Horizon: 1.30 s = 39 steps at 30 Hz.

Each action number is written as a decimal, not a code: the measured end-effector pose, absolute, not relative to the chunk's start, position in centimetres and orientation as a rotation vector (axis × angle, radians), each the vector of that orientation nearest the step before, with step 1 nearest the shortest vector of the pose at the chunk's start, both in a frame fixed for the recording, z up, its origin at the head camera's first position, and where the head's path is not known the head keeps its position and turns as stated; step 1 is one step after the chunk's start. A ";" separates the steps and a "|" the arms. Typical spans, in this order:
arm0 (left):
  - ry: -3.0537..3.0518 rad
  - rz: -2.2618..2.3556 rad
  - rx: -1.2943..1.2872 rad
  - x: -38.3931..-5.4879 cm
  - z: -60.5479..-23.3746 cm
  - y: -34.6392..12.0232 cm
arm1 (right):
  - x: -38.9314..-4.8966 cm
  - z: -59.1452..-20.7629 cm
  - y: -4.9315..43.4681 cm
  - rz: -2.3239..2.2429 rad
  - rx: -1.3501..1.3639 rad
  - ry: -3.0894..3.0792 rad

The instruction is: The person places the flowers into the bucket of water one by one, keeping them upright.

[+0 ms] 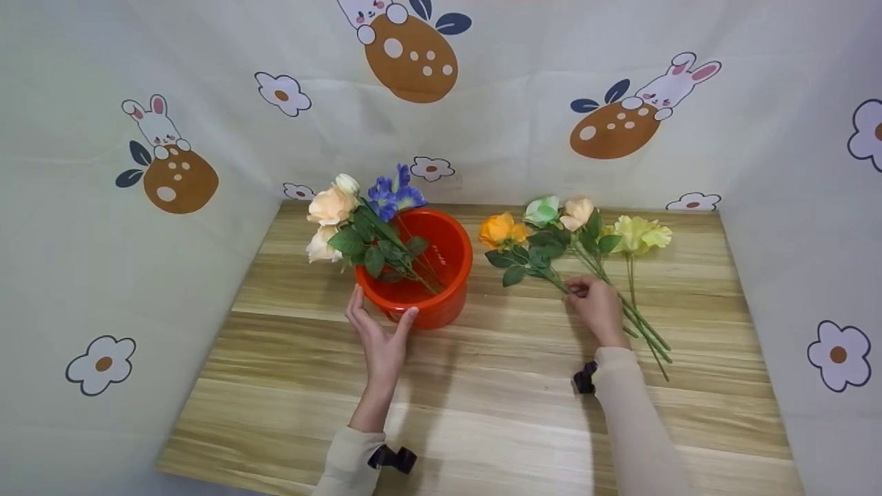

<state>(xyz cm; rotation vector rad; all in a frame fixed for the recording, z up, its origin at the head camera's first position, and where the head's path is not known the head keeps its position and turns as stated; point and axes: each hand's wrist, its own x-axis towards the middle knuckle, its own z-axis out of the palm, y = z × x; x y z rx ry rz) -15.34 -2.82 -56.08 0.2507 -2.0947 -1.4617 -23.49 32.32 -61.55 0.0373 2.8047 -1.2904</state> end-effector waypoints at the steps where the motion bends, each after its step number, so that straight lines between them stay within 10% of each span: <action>1: -2.094 -1.462 0.250 -15.3 -56.1 -2.8 | -23.5 -61.5 32.3 -1.283 0.034 2.804; 39: -2.081 -1.514 0.245 -15.3 -55.9 -2.8 | -23.8 -58.3 31.1 -1.342 0.175 2.840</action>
